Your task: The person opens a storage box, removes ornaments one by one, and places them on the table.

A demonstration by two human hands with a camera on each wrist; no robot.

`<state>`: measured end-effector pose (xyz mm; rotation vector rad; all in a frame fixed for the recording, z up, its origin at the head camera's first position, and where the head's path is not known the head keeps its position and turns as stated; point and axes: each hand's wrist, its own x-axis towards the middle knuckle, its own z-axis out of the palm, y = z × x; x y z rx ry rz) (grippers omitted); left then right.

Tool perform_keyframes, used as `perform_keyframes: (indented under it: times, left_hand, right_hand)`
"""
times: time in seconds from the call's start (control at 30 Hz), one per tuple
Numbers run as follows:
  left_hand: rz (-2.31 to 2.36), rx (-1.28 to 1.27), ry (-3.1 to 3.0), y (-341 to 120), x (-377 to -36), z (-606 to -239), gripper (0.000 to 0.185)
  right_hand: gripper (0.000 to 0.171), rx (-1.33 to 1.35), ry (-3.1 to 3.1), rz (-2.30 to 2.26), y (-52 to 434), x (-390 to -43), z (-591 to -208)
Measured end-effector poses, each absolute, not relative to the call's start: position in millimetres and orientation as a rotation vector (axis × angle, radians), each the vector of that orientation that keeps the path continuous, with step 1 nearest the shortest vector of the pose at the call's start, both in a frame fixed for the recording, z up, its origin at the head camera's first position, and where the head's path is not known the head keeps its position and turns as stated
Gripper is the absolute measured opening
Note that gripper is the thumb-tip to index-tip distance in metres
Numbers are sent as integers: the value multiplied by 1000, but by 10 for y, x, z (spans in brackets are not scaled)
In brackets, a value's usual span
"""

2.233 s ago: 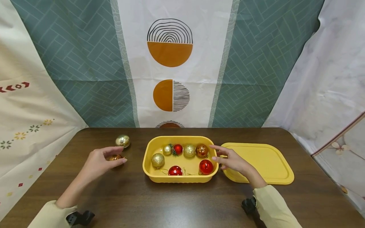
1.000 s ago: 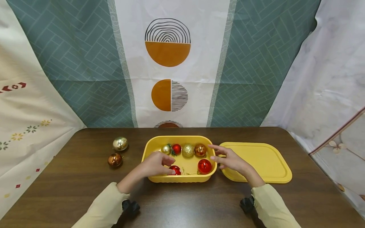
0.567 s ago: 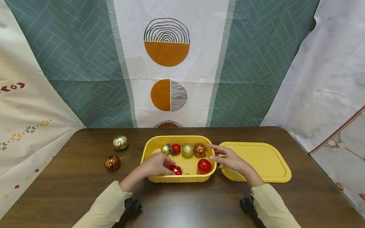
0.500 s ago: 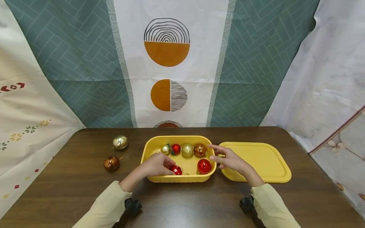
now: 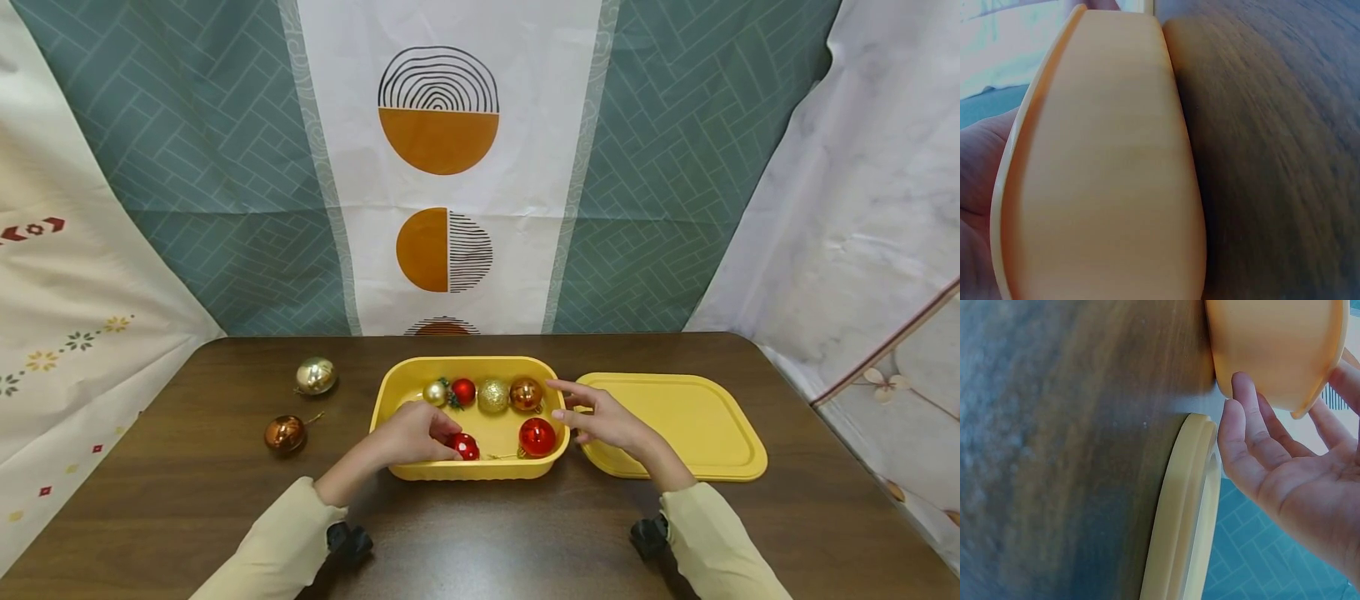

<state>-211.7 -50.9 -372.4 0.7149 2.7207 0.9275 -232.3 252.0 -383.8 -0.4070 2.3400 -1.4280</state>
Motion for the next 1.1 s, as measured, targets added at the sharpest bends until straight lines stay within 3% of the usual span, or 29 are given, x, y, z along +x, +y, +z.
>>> perform_keyframes:
  times: [0.47, 1.1]
  left_hand:
    - [1283, 605, 2744, -793, -2064, -3503, 37]
    - [1367, 333, 2865, -1695, -1849, -3404, 44]
  right_hand:
    - [61, -410, 2344, -1427, 2525, -2318, -3837]
    - [61, -415, 2340, -1427, 2522, -2327, -3837]
